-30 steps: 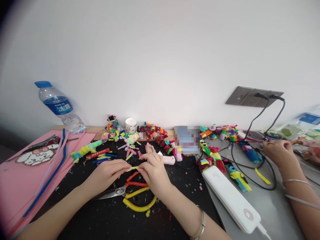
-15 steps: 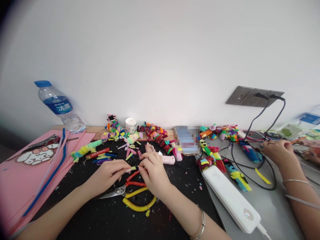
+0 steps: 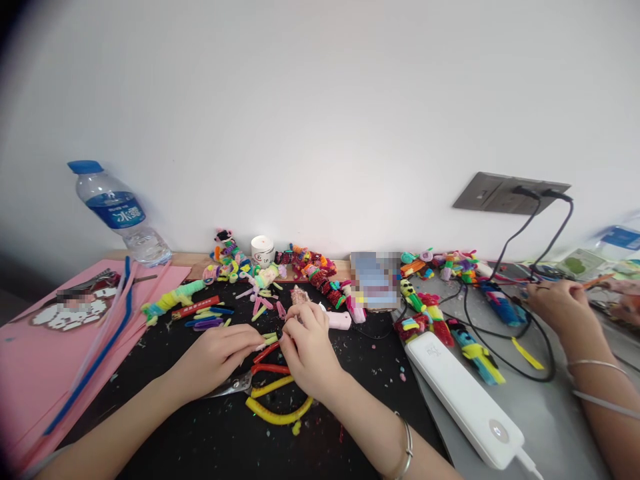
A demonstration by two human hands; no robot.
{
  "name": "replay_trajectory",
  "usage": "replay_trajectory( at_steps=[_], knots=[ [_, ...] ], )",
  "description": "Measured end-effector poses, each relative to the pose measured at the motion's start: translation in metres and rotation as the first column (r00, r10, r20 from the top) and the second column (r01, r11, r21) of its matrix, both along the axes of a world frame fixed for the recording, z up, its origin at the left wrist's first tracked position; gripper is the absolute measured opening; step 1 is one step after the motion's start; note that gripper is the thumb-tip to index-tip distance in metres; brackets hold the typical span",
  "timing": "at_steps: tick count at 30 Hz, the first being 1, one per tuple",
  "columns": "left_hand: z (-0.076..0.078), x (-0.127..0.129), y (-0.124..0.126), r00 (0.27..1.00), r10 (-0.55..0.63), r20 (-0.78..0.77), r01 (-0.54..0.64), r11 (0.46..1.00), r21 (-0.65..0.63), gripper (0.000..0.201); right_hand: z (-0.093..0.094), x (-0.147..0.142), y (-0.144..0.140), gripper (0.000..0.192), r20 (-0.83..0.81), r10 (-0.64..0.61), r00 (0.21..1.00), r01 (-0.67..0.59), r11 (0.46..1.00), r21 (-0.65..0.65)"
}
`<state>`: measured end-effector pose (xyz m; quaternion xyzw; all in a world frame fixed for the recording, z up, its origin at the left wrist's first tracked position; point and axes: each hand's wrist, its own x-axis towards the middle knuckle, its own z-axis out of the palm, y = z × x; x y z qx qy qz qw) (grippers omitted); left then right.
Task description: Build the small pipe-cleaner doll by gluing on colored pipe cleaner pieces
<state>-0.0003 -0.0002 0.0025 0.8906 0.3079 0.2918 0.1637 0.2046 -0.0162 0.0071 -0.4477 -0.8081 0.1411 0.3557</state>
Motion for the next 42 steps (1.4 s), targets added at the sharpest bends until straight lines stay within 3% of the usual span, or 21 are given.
replay_trajectory(
  at_steps=[9,21,27,42],
  knots=[
    [0.0,0.001,-0.001,1.0,-0.006,0.017,0.004,0.991,0.134,0.026,0.002,0.0,-0.001,0.015,-0.012,0.03,0.999,-0.03,0.999,-0.012],
    [0.001,-0.001,0.005,0.994,0.104,0.024,-0.102,0.992,-0.068,0.004,-0.002,0.005,0.003,0.013,-0.067,0.05,0.997,-0.047,0.998,0.038],
    [0.005,0.0,0.003,0.989,0.145,-0.023,-0.146,0.977,-0.156,0.01,-0.005,0.006,0.006,0.013,-0.057,0.047,0.997,-0.045,0.998,0.045],
    [0.001,0.002,0.011,0.98,0.198,0.025,-0.195,0.977,-0.086,0.037,-0.007,0.009,0.008,0.016,-0.059,0.043,0.997,-0.039,0.997,0.067]
  ],
)
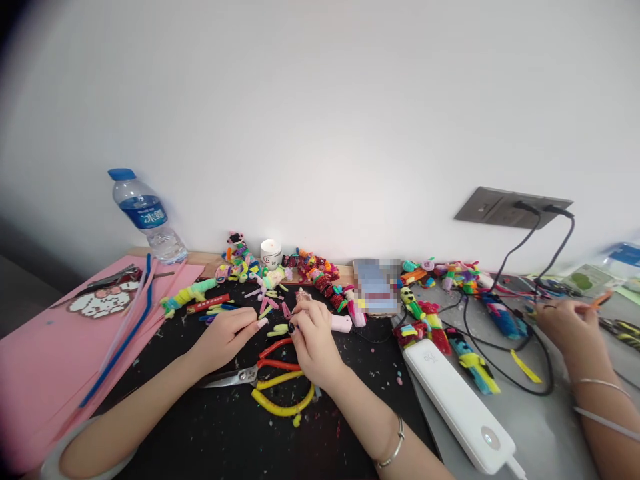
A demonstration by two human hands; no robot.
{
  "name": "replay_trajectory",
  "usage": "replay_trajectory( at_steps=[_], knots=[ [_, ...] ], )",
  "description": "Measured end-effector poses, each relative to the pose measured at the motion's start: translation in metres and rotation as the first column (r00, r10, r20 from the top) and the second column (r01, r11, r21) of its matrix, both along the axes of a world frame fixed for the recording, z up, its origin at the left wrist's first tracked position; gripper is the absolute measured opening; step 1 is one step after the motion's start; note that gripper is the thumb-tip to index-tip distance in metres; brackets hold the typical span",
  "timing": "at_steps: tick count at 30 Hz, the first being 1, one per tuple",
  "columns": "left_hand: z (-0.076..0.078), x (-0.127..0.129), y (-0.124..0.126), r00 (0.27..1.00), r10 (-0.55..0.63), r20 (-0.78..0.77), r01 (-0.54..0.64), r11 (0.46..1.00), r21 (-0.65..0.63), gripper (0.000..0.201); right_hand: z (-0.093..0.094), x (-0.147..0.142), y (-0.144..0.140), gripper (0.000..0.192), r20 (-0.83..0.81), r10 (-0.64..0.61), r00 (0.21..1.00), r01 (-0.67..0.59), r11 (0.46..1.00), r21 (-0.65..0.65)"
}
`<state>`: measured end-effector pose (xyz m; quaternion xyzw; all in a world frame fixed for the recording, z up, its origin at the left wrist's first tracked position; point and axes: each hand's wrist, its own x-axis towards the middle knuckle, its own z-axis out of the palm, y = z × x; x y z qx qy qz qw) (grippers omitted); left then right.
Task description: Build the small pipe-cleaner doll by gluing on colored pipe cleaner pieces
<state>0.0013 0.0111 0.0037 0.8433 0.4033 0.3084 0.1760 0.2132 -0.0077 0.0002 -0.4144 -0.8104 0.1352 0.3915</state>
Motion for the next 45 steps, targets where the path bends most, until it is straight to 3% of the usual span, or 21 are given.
replay_trajectory(
  at_steps=[8,18,33,45],
  knots=[
    [0.0105,0.0043,-0.0058,0.989,-0.091,0.119,0.116,0.969,-0.219,0.027,0.0022,-0.0009,-0.0004,0.016,0.032,0.015,0.999,-0.015,1.0,0.004],
    [0.0045,0.0048,-0.008,0.969,-0.069,0.235,0.161,0.904,-0.397,0.024,0.0023,-0.0012,-0.0002,0.015,0.062,0.033,0.998,-0.031,0.999,-0.035],
    [0.0069,0.0049,-0.0091,0.94,-0.051,0.338,0.205,0.876,-0.437,0.026,0.0033,-0.0057,-0.0025,0.015,0.043,0.016,0.999,-0.014,0.999,-0.032],
    [0.0087,0.0048,-0.0092,0.957,-0.047,0.287,0.168,0.895,-0.414,0.023,0.0036,-0.0056,-0.0032,0.016,0.078,0.014,0.997,-0.009,0.998,-0.058]
  ],
)
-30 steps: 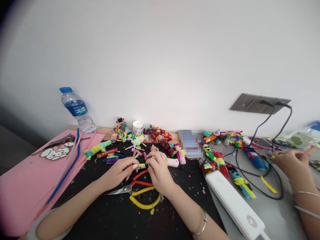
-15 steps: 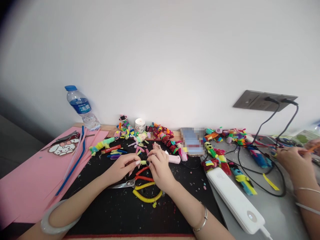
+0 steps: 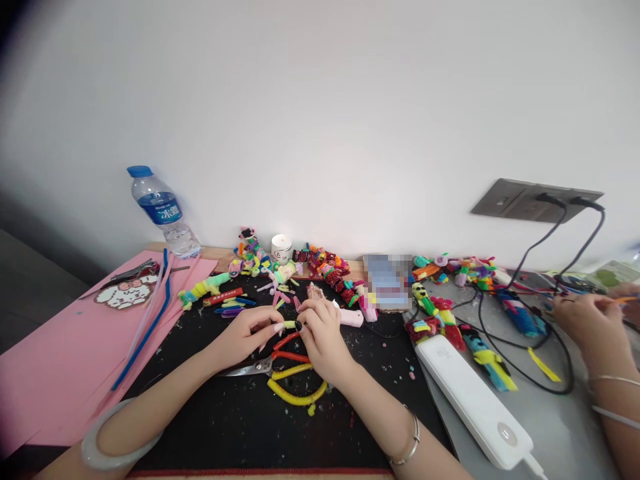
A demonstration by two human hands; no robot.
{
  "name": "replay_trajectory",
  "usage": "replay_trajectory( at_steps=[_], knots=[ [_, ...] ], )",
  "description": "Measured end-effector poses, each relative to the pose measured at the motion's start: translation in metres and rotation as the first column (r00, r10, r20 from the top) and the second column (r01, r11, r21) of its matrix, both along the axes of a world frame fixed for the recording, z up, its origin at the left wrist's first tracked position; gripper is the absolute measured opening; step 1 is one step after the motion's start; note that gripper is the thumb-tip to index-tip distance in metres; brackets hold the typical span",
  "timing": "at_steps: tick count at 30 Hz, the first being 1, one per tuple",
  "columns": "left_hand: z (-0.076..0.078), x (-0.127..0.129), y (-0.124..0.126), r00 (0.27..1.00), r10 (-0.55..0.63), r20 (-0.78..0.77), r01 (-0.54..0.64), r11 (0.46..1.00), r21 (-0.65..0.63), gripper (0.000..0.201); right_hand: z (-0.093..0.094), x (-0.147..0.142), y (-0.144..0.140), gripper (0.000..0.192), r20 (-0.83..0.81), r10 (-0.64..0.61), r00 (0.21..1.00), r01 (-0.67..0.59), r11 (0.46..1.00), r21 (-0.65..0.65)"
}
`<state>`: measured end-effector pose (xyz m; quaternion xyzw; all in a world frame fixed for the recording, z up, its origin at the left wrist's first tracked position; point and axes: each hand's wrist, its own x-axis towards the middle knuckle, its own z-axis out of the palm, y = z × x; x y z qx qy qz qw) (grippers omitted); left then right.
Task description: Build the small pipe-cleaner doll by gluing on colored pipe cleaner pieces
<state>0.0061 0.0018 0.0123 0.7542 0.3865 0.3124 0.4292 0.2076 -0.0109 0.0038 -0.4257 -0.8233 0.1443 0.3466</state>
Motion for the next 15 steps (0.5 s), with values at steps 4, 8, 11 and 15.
replay_trajectory(
  at_steps=[4,8,11,15],
  knots=[
    [0.0033,0.0004,-0.0016,0.999,0.011,-0.036,-0.009,0.998,0.062,0.022,-0.0007,0.0002,0.0005,0.016,-0.023,0.009,1.0,-0.01,1.0,-0.028],
    [0.0044,0.0015,-0.0032,0.998,0.018,-0.061,-0.012,0.995,0.097,0.019,0.0002,-0.0003,0.0005,0.015,-0.043,0.013,0.999,-0.016,0.998,-0.063],
    [0.0043,0.0023,-0.003,0.997,0.026,-0.076,-0.016,0.991,0.133,0.018,0.0022,-0.0011,-0.0006,0.015,-0.048,0.015,0.999,-0.019,0.996,-0.083],
    [0.0026,0.0022,-0.0021,0.996,0.022,-0.089,-0.008,0.989,0.15,0.017,0.0027,-0.0015,-0.0024,0.016,-0.061,0.005,0.998,-0.009,0.998,-0.07]
  ],
)
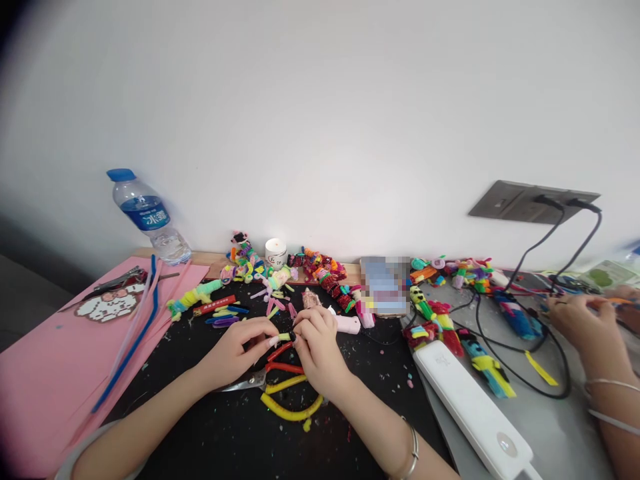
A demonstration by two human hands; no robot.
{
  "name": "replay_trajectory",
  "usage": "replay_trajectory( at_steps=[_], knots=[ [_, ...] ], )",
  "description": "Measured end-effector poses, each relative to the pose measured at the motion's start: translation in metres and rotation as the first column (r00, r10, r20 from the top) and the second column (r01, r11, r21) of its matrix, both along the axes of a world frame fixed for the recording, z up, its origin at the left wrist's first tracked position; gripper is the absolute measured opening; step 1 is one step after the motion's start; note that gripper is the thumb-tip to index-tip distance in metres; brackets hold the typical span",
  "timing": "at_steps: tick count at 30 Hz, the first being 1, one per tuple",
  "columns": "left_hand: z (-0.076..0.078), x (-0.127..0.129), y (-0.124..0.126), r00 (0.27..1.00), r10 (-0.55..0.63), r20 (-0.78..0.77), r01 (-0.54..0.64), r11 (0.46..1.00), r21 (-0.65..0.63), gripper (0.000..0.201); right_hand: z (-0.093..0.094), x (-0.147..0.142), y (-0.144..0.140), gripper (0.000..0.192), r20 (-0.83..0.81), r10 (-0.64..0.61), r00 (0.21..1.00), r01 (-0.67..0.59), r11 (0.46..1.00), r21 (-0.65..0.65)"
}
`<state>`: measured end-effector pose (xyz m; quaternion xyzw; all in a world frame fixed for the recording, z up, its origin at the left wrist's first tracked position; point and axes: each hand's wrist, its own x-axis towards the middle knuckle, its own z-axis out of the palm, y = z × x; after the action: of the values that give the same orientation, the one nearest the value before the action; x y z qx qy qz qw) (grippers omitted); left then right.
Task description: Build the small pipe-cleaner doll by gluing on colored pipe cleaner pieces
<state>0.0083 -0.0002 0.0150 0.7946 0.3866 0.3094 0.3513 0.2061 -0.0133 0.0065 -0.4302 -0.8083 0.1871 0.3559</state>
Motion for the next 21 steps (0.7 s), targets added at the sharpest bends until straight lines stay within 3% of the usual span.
replay_trajectory(
  at_steps=[16,21],
  knots=[
    [-0.0052,0.0024,-0.0042,0.998,0.045,-0.041,-0.045,0.999,-0.003,0.017,-0.0037,-0.0015,-0.0011,0.016,0.016,-0.069,0.998,0.065,0.982,0.177],
    [-0.0046,0.0032,-0.0033,0.998,0.052,-0.039,-0.054,0.997,-0.047,0.018,-0.0042,-0.0006,-0.0011,0.015,0.011,-0.065,0.998,0.062,0.983,0.173]
  ],
)
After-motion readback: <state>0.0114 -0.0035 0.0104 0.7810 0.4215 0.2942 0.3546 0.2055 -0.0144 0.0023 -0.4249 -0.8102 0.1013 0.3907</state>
